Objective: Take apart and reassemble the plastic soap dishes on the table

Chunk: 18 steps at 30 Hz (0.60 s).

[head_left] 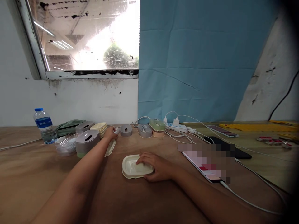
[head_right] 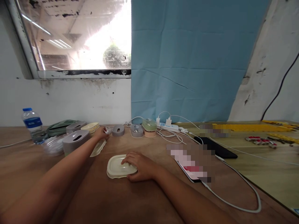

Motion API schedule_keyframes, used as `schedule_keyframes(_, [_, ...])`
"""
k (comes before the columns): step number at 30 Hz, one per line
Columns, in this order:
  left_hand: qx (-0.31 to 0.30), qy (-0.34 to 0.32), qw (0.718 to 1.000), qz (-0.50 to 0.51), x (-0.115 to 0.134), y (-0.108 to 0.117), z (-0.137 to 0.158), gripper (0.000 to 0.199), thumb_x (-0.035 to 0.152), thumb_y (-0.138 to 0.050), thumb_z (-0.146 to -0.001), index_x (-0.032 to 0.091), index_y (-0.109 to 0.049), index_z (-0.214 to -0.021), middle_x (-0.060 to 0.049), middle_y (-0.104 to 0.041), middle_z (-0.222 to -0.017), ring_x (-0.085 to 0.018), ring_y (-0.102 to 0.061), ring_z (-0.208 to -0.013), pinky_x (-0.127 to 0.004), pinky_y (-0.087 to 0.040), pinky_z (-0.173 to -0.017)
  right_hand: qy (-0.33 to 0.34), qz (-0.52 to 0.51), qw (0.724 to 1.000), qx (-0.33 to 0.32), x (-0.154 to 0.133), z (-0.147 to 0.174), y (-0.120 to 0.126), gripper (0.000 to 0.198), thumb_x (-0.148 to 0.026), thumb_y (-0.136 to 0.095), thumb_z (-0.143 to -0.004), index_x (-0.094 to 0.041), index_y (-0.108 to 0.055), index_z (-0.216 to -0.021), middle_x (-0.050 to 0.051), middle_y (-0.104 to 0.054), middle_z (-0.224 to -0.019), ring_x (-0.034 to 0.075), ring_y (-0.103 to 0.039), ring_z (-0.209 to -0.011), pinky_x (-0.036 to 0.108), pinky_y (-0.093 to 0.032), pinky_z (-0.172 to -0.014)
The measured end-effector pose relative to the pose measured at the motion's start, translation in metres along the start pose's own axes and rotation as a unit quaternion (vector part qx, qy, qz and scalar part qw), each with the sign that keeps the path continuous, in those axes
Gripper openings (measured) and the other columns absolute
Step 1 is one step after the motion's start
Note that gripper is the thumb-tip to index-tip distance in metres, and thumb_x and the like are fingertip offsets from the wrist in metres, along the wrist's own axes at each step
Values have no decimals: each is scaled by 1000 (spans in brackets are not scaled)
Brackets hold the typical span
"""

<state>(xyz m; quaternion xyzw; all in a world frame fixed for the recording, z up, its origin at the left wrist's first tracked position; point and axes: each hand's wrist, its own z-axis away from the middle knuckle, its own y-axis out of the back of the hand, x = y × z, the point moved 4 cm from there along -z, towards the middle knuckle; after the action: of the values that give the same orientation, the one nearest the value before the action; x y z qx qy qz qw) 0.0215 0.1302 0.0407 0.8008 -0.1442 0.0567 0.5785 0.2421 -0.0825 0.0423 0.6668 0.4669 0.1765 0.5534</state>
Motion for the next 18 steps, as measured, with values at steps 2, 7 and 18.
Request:
schedule_keyframes(2, [13,-21,1000,9,6,3,2,31,24,-56,-67,13,-55,-96,-11,-61,-98,-23,-57,-91,-30,-42,-75,3,2,1000,2,0,0,-1,47,-24,-64,-61,-18,-52,-106,6,-57,-104,21,-48,-103,32,-34,-92])
schedule_keyframes(7, [-5,-146,988,44,40,-5,6,43,15,-58,-66,21,-51,-108,-5,-53,-117,-19,-47,-110,-26,-32,-94,10,-4,1000,6,1,-1,-1,47,-25,-65,-61,-19,-52,-106,5,-57,-103,21,-48,-102,32,-34,-92])
schedule_keyframes(18, [53,-173,969,171,85,6,44,36,16,-58,-71,18,-46,-105,-3,-63,-86,-15,-60,-82,-25,-46,-73,-18,-34,991,124,5,4,11,62,-33,-65,-64,-23,-40,-120,9,-40,-124,26,-37,-116,39,-31,-97])
